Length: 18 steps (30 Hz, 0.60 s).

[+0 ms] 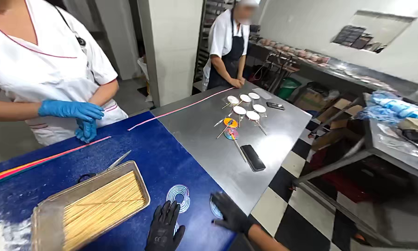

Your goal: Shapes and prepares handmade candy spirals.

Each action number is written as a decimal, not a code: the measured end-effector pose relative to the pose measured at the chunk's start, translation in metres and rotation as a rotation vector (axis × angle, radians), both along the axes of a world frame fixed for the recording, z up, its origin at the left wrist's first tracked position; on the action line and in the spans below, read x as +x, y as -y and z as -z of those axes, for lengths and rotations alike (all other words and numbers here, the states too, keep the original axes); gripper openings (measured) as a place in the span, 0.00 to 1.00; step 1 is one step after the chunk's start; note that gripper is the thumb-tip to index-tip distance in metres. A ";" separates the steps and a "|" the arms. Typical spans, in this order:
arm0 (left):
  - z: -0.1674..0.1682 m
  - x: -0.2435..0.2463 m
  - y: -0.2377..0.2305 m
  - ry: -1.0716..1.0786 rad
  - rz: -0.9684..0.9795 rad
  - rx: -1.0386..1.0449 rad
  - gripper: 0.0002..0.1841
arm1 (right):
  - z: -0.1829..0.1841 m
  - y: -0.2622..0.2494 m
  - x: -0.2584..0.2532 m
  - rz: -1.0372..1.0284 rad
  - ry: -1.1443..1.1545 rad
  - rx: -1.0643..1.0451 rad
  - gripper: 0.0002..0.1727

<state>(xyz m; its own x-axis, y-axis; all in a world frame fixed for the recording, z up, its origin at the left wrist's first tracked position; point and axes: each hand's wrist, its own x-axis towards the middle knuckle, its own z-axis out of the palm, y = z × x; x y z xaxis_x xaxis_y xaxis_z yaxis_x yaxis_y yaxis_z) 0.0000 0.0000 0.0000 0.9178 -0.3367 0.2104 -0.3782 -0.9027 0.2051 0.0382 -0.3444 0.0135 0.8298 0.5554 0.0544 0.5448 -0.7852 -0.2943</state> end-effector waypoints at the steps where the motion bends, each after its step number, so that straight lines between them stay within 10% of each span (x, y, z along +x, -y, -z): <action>1: -0.003 -0.008 -0.005 -0.018 0.006 0.006 0.39 | -0.004 0.017 0.039 0.015 0.000 -0.027 0.50; 7: -0.015 -0.072 -0.042 -0.027 -0.192 -0.007 0.40 | -0.040 -0.048 0.171 -0.125 0.132 0.011 0.39; 11: -0.008 -0.146 -0.051 0.026 -0.515 0.059 0.35 | -0.024 -0.171 0.087 -0.644 0.023 0.149 0.35; 15: -0.018 -0.192 -0.068 -0.018 -0.780 0.089 0.33 | 0.004 -0.211 0.015 -0.597 -0.061 0.145 0.39; 18: -0.018 -0.220 -0.082 0.006 -0.884 0.029 0.34 | -0.041 -0.243 -0.014 -0.668 0.061 0.409 0.26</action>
<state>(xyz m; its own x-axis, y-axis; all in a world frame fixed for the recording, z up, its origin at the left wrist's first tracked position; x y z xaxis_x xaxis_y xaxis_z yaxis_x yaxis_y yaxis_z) -0.2199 0.0819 0.0182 0.8437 0.4905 0.2182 0.4599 -0.8701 0.1775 0.0239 -0.1018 0.0544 0.3160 0.8619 0.3966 0.8879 -0.1214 -0.4437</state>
